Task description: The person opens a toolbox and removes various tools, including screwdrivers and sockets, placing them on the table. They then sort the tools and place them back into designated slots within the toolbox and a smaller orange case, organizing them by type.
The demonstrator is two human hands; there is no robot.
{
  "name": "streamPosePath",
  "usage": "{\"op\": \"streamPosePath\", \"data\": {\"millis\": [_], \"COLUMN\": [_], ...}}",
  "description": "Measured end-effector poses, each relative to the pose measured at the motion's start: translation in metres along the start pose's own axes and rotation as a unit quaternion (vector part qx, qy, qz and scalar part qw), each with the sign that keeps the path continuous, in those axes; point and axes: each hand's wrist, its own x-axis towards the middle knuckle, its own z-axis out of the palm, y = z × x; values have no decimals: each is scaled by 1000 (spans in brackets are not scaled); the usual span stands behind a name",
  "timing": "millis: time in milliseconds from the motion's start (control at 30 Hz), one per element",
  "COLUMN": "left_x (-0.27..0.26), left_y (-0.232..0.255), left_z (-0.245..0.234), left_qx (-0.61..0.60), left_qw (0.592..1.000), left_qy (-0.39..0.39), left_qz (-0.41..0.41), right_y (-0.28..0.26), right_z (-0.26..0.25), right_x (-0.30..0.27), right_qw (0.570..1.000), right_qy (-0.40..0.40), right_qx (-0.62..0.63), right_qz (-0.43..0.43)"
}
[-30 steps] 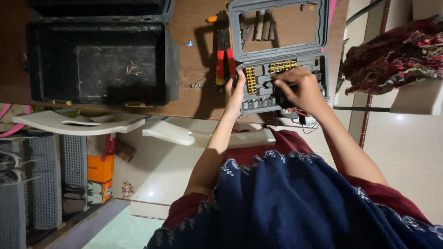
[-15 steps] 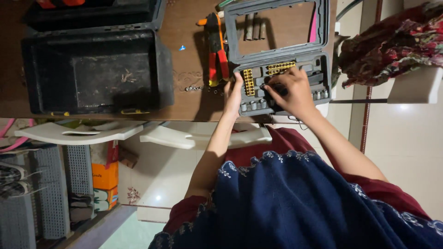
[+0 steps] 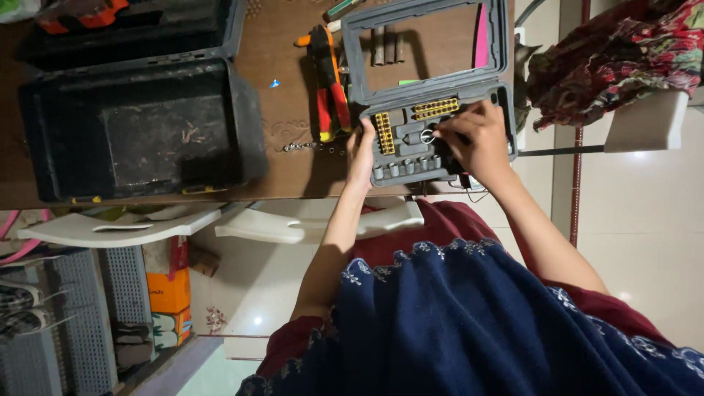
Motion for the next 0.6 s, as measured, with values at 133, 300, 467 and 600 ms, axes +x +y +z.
{"op": "streamPosePath", "data": {"millis": [133,300,467,600], "left_x": [-4,12,40,36], "left_y": [5,-16,-40,-29], "left_z": [5,-6,-25,-34], "left_qx": [-5,-18,-40,25], "left_qw": [1000,1000,999,999], "left_qy": [-4,-2,0,-12], "left_qz": [8,6,-29,-35], "right_y": [7,25,57,89], "right_z": [5,-21,-50,-48], "right_x": [-3,-2,-16,-21], "right_qw": [999,990,936,731], "right_qy": [13,131,142,-3], "right_qx": [-36,45,190,525], "right_qz": [-4,14,259,436]}}
